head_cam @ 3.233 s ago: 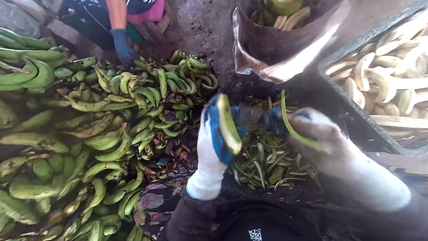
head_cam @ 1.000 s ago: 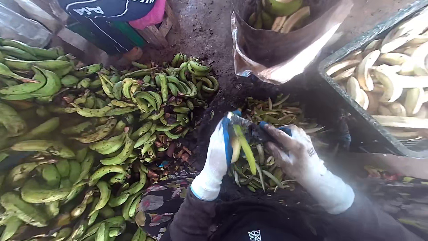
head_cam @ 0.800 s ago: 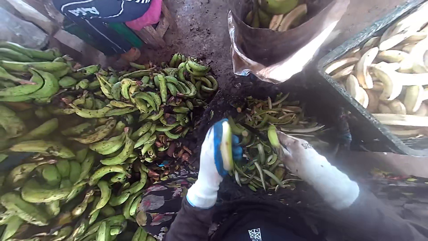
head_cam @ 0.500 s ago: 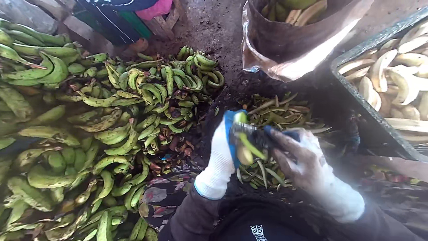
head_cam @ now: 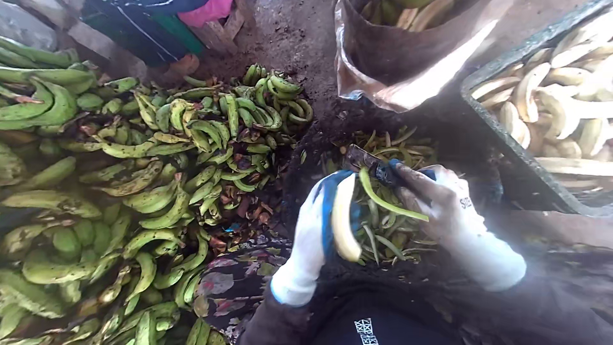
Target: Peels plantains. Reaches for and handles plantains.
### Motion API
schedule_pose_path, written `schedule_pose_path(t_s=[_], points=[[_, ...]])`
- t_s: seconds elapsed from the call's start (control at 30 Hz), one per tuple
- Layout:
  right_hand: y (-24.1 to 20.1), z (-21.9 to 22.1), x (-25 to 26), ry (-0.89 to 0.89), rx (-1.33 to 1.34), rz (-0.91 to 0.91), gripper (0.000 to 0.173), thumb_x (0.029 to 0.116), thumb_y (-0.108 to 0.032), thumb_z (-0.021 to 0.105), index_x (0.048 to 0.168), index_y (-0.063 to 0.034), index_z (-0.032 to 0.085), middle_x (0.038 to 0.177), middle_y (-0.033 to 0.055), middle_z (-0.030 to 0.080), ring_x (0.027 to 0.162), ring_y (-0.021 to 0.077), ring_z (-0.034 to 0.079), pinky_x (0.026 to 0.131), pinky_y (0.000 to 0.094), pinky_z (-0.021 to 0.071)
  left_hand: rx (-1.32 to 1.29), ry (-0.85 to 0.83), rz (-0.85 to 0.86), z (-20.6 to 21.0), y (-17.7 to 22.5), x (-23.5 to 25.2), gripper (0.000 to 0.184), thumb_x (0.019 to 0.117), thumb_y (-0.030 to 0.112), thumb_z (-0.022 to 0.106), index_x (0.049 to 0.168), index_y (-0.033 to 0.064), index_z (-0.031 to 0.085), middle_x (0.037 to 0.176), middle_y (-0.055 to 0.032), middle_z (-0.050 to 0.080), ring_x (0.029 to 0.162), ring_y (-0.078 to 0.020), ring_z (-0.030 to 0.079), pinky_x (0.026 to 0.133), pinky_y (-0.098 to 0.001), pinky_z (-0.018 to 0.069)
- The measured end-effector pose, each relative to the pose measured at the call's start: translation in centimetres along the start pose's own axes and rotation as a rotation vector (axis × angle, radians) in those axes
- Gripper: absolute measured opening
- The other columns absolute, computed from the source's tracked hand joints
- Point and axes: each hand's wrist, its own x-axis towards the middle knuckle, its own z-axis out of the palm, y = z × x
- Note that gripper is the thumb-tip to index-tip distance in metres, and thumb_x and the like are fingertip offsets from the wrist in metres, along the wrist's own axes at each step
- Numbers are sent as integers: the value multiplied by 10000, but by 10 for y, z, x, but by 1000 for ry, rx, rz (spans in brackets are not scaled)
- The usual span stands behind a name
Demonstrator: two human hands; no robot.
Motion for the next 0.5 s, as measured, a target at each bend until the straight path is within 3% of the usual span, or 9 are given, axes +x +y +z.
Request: schedule_pose_path(t_s=[0.07,0.17,0.23,0.3,0.33,0.37,0.4,0.47,0.5], points=[[9,-18,-12,-204,-71,114,406,989,-397,553,1343,-264,700,1054,190,706,975,408,672,817,652,495,79,58,-57,-24,-1,-2,451,1081,235,265,1375,44,549,968,-78,685,767,-142,665,699,-321,592],[7,-28,-34,-436,-125,192,376,975,-373,600,1318,-270,715,1077,198,724,1011,437,681,857,689,495,355,156,-106,-40,-15,28,421,1110,250,290,1385,73,556,1076,-79,684,879,-138,681,796,-332,586],[-1,-23,-36,-628,-164,242,387,981,-400,598,1340,-297,695,1134,198,710,1082,429,659,920,673,477,346,92,-121,-9,0,53,412,1109,275,321,1425,120,535,1170,-83,681,957,-175,688,848,-397,589],[-10,-19,-30,-822,-177,308,408,1008,-440,563,1390,-326,650,1238,192,676,1184,415,614,1001,655,437,156,-138,-34,42,13,84,407,1129,250,298,1505,172,434,1310,-99,631,1077,-224,665,906,-459,571],[-12,-18,-29,-855,-176,313,410,1013,-447,552,1399,-339,637,1254,183,668,1198,407,606,1013,648,436,-16,-335,263,65,-15,117,438,1133,236,283,1533,74,357,1338,-212,592,1094,-314,673,849,-507,616],[-12,-18,-29,-854,-169,314,410,1013,-438,551,1403,-343,632,1252,184,668,1197,405,607,1013,649,439,-174,-495,446,95,-32,149,471,1134,292,297,1552,76,316,1375,-247,551,1123,-361,660,843,-544,621],[-11,-19,-28,-852,-167,320,411,1014,-424,551,1409,-337,628,1254,190,665,1197,409,605,1012,651,437,-274,-596,522,124,-32,170,493,1126,343,322,1566,120,314,1424,-234,522,1152,-376,649,862,-568,615],[-10,-24,-26,-859,-177,329,405,1027,-393,544,1415,-311,624,1274,206,656,1211,426,597,1005,661,432,-313,-586,415,146,-4,166,484,1110,373,362,1563,205,346,1474,-152,511,1180,-343,638,918,-551,586],[-10,-26,-25,-854,-172,331,391,1025,-379,551,1395,-287,640,1283,218,652,1213,440,595,998,673,432,-243,-454,263,141,11,150,474,1099,402,389,1549,254,376,1453,-83,544,1165,-283,654,929,-493,584]])
